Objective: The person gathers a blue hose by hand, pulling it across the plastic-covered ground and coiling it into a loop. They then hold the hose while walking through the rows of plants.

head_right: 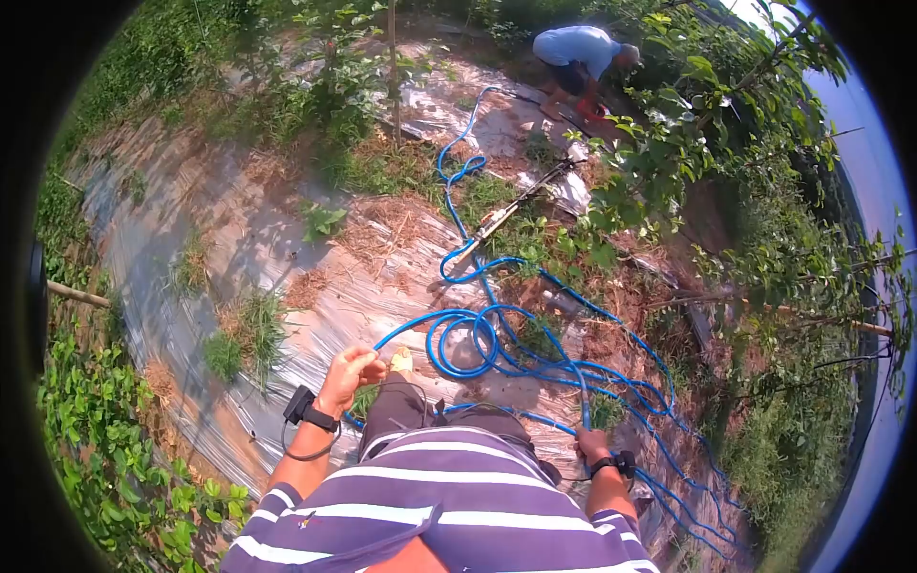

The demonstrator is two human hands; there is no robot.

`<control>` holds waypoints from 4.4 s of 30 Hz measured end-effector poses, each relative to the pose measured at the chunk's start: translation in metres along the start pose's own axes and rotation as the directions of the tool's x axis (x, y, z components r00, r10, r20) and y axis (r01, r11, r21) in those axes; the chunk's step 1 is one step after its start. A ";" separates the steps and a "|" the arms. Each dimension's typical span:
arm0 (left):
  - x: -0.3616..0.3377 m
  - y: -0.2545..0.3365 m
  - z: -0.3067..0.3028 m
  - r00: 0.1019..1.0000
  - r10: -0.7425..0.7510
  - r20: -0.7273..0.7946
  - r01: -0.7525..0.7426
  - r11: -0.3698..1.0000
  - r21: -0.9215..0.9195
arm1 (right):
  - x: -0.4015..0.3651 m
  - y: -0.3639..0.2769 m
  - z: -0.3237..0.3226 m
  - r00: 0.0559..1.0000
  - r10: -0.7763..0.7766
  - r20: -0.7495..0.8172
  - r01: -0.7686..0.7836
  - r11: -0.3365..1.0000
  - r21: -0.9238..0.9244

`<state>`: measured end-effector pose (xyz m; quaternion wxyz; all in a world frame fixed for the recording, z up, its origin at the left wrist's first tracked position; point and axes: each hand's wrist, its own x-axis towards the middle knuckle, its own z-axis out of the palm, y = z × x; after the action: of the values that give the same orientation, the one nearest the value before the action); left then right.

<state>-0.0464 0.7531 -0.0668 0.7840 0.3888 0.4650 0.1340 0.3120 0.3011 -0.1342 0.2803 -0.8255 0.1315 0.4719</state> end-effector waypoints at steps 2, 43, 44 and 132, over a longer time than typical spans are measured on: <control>0.021 0.037 -0.013 0.997 0.031 0.068 -0.034 0.998 0.048 | -0.023 0.003 0.029 0.999 0.040 -0.011 -0.040 0.999 -0.032; -0.043 0.013 0.011 0.987 -0.079 0.137 0.047 0.974 0.224 | -0.044 0.094 0.064 0.999 0.037 -0.007 -0.037 0.995 -0.088; -0.044 0.010 0.009 0.987 -0.090 0.131 0.059 0.972 0.226 | -0.043 0.092 0.065 0.999 0.038 -0.006 -0.038 0.995 -0.093; -0.048 -0.015 0.044 0.953 -0.230 0.199 0.182 0.955 0.234 | -0.002 0.079 0.094 0.993 -0.114 0.013 0.115 0.992 -0.054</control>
<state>-0.0380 0.6946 -0.0362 0.7951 0.4320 0.4234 -0.0442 0.2067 0.2924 -0.1971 0.2847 -0.8368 0.0694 0.4625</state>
